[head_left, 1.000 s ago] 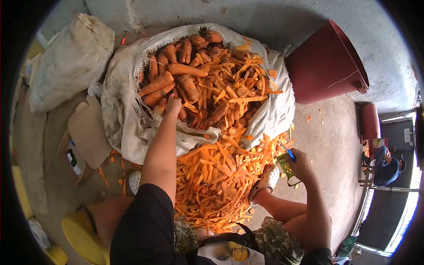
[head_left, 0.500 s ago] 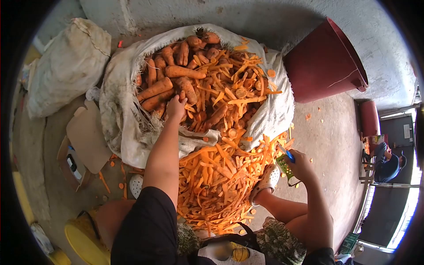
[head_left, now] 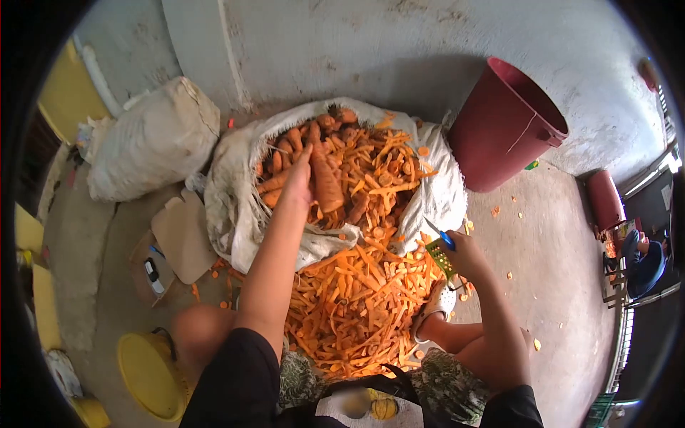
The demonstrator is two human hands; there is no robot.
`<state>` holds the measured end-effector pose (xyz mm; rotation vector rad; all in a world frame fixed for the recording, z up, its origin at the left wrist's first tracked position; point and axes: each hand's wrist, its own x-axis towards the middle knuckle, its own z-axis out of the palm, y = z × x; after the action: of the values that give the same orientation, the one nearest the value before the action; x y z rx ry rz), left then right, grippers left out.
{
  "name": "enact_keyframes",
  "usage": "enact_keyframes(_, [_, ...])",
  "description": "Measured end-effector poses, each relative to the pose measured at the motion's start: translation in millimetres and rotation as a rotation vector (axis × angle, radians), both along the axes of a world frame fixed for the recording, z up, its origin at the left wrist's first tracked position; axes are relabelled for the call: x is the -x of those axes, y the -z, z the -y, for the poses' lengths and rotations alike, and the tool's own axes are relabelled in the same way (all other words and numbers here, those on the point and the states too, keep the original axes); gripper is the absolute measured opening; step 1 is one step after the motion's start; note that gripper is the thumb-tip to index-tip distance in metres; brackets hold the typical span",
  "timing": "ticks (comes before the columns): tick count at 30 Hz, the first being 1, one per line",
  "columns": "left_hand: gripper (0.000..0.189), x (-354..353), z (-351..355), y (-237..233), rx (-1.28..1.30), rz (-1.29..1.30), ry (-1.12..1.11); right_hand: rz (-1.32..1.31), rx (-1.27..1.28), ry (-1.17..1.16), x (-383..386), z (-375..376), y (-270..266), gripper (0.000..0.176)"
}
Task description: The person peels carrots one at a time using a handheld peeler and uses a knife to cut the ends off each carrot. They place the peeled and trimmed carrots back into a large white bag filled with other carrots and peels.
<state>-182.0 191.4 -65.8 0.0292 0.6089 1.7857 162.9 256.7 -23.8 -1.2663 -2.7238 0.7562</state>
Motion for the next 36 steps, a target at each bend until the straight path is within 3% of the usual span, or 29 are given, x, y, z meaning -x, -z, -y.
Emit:
enact_keyframes(2, [0.03,-39,20,-53,-0.072,0.097,-0.013,-0.061,0.019,0.136,4,11,-15,0.021])
enact_keyframes(3, [0.033,-50,26,-54,-0.202,-0.073,0.019,-0.138,0.031,0.185,8,21,-28,0.022])
enact_keyframes(4, [0.035,-67,37,-70,-0.163,-0.011,0.071,-0.16,0.02,0.185,8,24,-31,0.022])
enact_keyframes(5, [0.035,-88,46,-81,-0.088,0.214,0.055,-0.273,0.042,0.232,9,25,-28,0.022])
enact_keyframes(6, [0.034,-111,62,-90,-0.073,0.182,0.084,-0.384,0.069,0.278,11,30,-29,0.022])
enact_keyframes(7, [0.035,-131,73,-81,-0.082,0.282,0.144,-0.497,0.167,0.36,14,40,-38,0.025])
enact_keyframes(8, [0.033,-147,85,-52,0.046,0.111,0.177,-0.544,0.272,0.431,15,51,-52,0.025])
enact_keyframes(10, [0.03,-184,117,-26,0.312,0.368,0.197,-0.532,0.233,0.45,12,57,-52,0.024])
enact_keyframes(14, [0.03,-204,129,-6,0.405,0.212,0.327,-0.806,0.464,0.479,5,51,-21,0.022])
enact_keyframes(18, [0.037,-209,142,-55,0.28,0.157,0.309,-1.051,0.715,0.596,13,84,-45,0.018])
enact_keyframes(22, [0.037,-211,169,-90,0.208,-0.029,0.43,-1.127,0.956,0.531,25,127,-81,0.023])
enact_keyframes(24, [0.033,-207,178,-90,0.098,-0.021,0.507,-1.12,0.89,0.472,37,140,-63,0.024])
enact_keyframes(25, [0.032,-208,183,-95,0.118,-0.013,0.466,-1.053,0.651,0.412,40,150,-62,0.024])
enact_keyframes(28, [0.029,-210,193,-94,0.164,0.037,0.405,-0.949,0.414,0.369,45,164,-58,0.025])
enact_keyframes(32, [0.029,-218,194,-84,0.142,0.173,0.337,-0.869,0.399,0.4,46,167,-54,0.025])
enact_keyframes(36, [0.03,-210,189,-74,0.208,0.084,0.389,-0.873,0.348,0.46,53,160,-38,0.025])
